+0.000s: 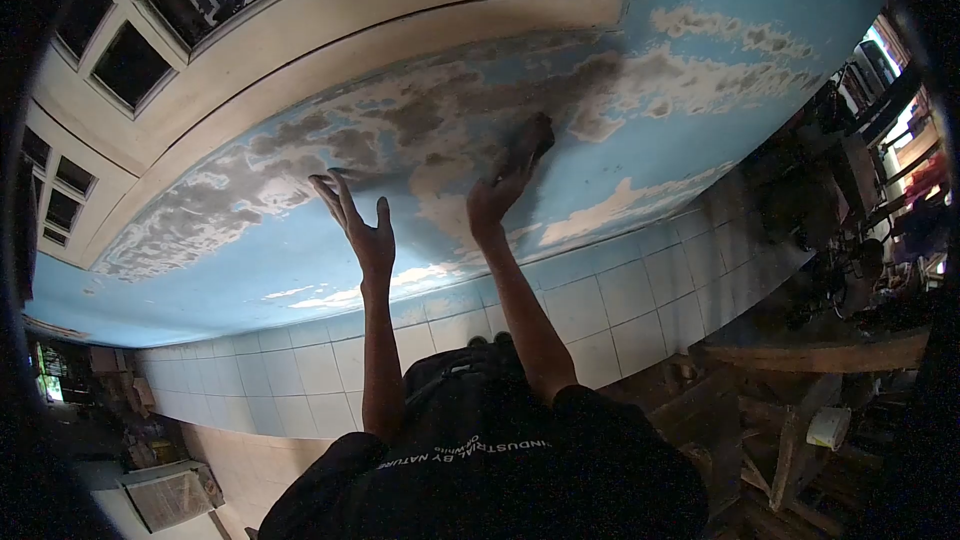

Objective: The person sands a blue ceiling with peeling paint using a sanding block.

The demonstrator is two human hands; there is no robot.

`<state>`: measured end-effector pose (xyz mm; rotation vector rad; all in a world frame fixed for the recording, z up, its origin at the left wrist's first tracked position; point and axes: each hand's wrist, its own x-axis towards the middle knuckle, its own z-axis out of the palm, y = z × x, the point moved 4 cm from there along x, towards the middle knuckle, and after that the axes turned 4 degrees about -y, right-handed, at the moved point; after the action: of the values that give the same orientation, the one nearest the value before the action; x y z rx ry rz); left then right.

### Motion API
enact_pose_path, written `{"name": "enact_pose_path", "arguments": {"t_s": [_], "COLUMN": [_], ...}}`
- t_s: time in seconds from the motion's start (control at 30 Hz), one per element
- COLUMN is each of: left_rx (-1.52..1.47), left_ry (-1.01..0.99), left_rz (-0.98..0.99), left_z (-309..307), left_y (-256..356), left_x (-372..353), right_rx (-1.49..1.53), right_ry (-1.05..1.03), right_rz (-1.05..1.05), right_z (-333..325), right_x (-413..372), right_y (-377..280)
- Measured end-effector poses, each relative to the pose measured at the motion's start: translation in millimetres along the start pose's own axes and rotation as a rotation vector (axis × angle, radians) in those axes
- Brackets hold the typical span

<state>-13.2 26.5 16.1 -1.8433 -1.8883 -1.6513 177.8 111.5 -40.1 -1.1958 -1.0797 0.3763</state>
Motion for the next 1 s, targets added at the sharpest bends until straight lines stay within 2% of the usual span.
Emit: {"name": "enact_pose_path", "arguments": {"t_s": [0.1,0.17,0.3,0.37,0.5,0.57,0.67,0.7,0.77,0.9,0.97,1.0], "left_rx": [-0.004,-0.002,0.0,-0.001,0.004,0.002,-0.006,-0.006,-0.01,-0.023,-0.014,-0.022], "left_ry": [0.009,0.013,0.023,0.025,0.013,0.019,0.019,0.015,0.013,0.028,0.041,0.035], "left_rz": [-0.004,-0.005,0.008,0.011,-0.001,0.002,-0.028,-0.022,-0.02,-0.018,-0.005,-0.026], "left_z": [1,2,3,3,2,2,1,1,1,4,4,5], "left_y": [1,1,-2,-2,-1,0,0,0,0,1,2,1], "left_x": [0,0,0,-1,-1,0,0,0,0,0,0,0], "right_rx": [0.033,-0.165,-0.085,0.069,-0.057,-0.142,-0.121,-0.12,-0.025,0.053,-0.097,-0.096], "right_ry": [0.008,-0.079,-0.045,-0.022,0.01,-0.148,-0.105,-0.106,-0.059,-0.044,-0.149,-0.144], "right_rz": [-0.002,-0.188,-0.227,0.019,0.078,-0.271,-0.391,-0.391,-0.06,-0.015,-0.17,-0.174], "right_z": [8,12,0,-3,3,9,3,3,0,14,18,16], "right_x": [-17,-25,-6,2,-13,-17,-5,-4,3,-21,-32,-25], "right_y": [0,1,-12,-7,-1,-8,-12,-15,-6,-13,-21,-21]}}
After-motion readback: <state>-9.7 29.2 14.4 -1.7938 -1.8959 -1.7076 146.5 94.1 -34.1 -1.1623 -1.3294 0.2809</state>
